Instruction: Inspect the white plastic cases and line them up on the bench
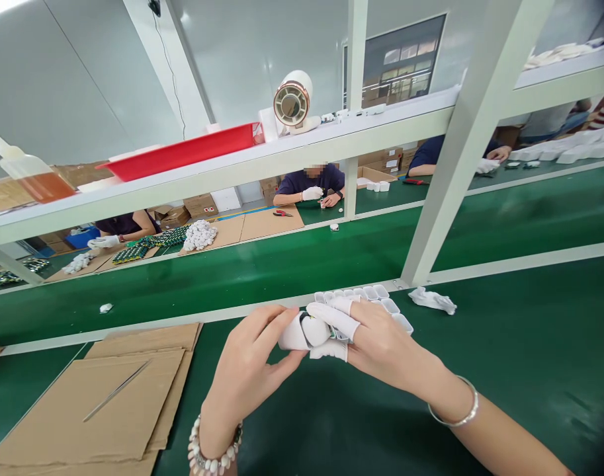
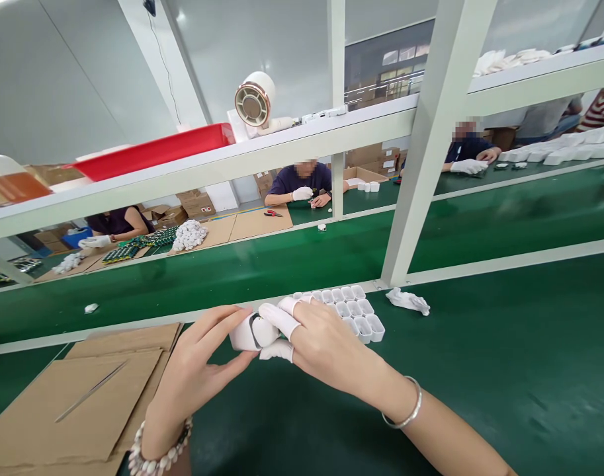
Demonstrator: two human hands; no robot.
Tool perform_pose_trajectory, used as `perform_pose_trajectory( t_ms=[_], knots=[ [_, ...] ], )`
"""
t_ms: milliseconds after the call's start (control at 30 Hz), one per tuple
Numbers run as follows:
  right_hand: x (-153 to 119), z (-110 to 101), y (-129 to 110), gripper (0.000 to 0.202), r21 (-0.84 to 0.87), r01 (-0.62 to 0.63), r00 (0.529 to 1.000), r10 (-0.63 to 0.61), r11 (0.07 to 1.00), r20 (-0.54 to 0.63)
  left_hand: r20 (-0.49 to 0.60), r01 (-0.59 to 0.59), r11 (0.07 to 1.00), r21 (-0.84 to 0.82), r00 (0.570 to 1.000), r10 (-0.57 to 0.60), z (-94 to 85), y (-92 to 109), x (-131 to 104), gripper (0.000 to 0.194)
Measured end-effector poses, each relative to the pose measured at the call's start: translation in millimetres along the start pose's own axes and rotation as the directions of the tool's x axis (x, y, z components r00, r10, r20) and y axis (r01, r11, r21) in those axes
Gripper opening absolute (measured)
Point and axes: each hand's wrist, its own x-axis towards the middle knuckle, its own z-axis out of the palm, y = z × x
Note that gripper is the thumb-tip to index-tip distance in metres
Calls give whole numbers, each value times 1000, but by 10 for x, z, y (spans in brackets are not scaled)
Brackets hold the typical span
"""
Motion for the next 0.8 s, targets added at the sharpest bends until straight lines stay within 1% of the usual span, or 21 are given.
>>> perform_pose_trajectory(
  t_ms=[67, 133, 233, 267, 300, 333, 367, 467, 533, 667, 800],
  knots=[
    [-9, 17, -4, 34, 2, -16, 999, 16, 1000, 28, 8, 9, 1000, -16, 1000, -9, 8, 1, 1, 37],
    [-8, 21, -8, 44, 30, -34, 997, 32, 999, 66, 8, 25, 999, -45, 1000, -25, 12, 0, 7, 37],
    [10, 6, -12, 81, 105, -103, 984, 85, 989, 157, -24, 69, 994, -88, 997, -71, 7, 1, 15, 38],
    [16, -1, -12, 90, 128, -132, 979, 110, 983, 169, -42, 86, 992, -95, 995, -90, 1, 4, 15, 37],
    [21, -9, -13, 95, 150, -159, 977, 134, 976, 164, -62, 100, 990, -98, 992, -106, -6, 7, 14, 37],
    [25, -17, -15, 94, 175, -178, 978, 155, 968, 140, -82, 111, 989, -99, 989, -120, -13, 10, 12, 37],
    [27, -24, -19, 89, 199, -185, 980, 167, 962, 106, -103, 123, 987, -100, 986, -133, -20, 13, 9, 37],
    [25, -38, -46, 68, 230, -143, 990, 140, 963, 31, -160, 139, 985, -103, 975, -155, -36, 20, -2, 39],
    [19, -41, -72, 62, 208, -99, 995, 97, 973, 24, -194, 130, 986, -101, 970, -148, -38, 23, -8, 41],
    [3, -51, -106, 60, 187, -35, 999, 34, 982, 9, -249, 77, 994, -82, 964, -96, -35, 26, -21, 44],
    [-9, -79, -107, 54, 201, -43, 998, 32, 979, 57, -273, 39, 997, -71, 960, -57, -38, 32, -33, 45]
  ],
)
